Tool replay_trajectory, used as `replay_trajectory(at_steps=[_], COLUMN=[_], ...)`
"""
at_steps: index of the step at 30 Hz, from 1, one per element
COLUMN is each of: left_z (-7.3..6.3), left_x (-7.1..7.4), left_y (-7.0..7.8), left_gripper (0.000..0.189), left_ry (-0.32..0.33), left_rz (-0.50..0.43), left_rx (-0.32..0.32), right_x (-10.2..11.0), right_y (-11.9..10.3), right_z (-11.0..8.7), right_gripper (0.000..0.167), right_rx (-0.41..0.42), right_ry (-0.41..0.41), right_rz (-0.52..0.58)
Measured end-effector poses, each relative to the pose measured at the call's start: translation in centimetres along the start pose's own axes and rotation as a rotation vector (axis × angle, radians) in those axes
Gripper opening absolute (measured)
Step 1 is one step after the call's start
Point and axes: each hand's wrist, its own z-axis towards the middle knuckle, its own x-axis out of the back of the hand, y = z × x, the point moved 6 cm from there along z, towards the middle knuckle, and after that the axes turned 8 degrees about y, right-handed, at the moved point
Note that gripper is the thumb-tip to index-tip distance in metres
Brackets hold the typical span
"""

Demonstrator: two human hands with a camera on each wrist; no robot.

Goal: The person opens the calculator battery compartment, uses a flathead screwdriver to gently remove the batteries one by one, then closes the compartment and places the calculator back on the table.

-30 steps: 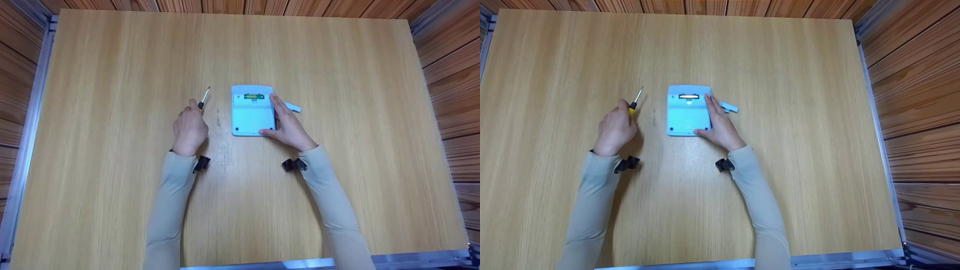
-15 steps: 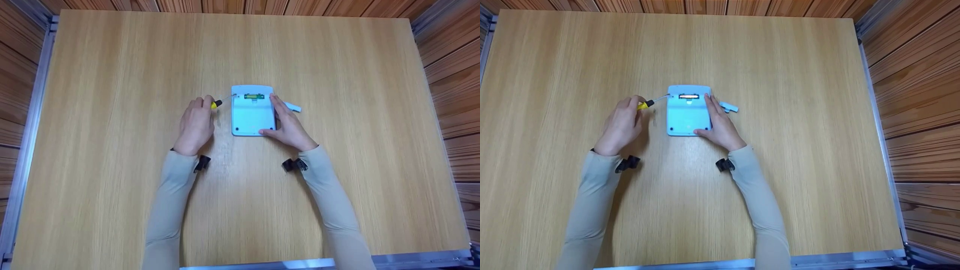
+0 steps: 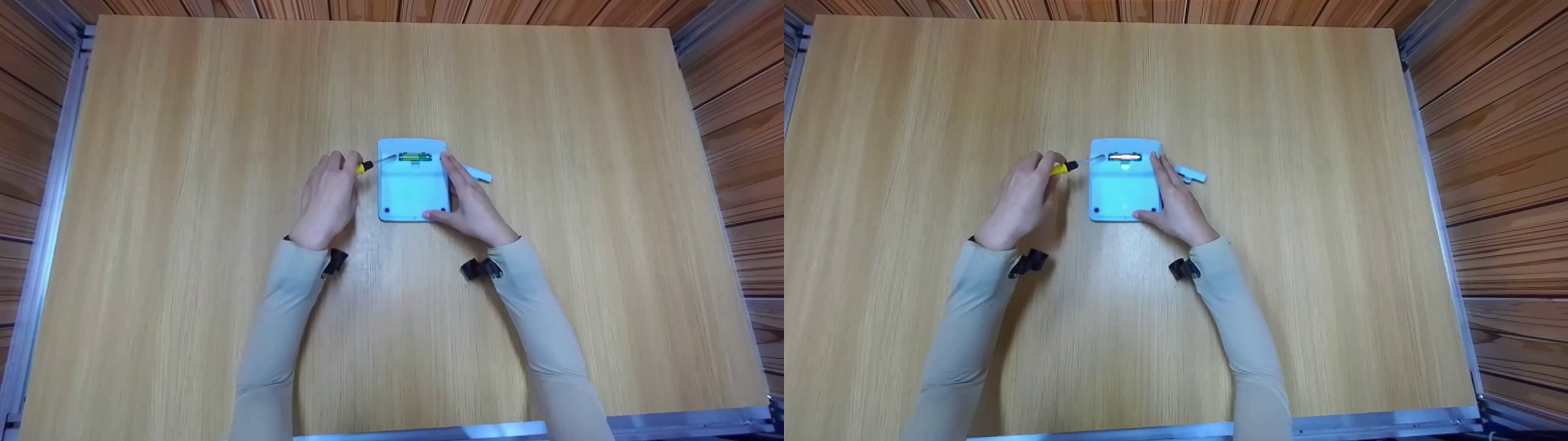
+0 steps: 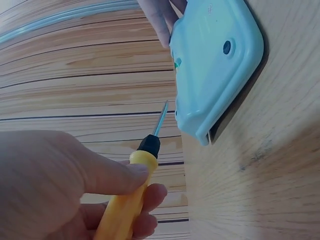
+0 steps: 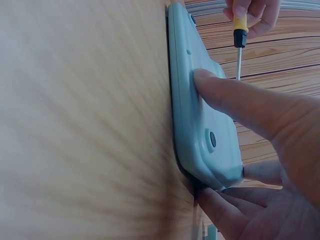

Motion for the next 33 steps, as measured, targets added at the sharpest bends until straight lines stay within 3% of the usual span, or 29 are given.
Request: replay_trajectory(at_steps=[9,16,21,29,33], left_z=[0.4,0.8,1.2,2.1,2.6], left_x=[0.4,1.0,1.3,1.3,1.3], left_y=[0.9,2.3,3.6,6.4,7.3], left_gripper=[0.033,0.027,0.028,0.026,0.024], left_ry=[-0.042,0.008,0.002,-0.047,-0.078], left_rz=[0.044,0.126,0.239,0.507,0.565], left_rx=[-0.023,-0.092,-0.130,-0.218,-0.244], right_x=[0.0,0.0,0.0,0.0,0.1], right_y=[0.0,0.0,0.1,0.1,0.1], right_z=[-0.2,-0.1,0.0,0.1,0.1], right_gripper=[0.099,0.098,0.099,0.100,0.100], right_rx=[-0.007,-0.006,-0.011,0.013,0.021], right_ry=[-0.006,-0.005,-0.011,-0.001,0.002], right_rz=[0.012,0.016,0.022,0.026,0.024])
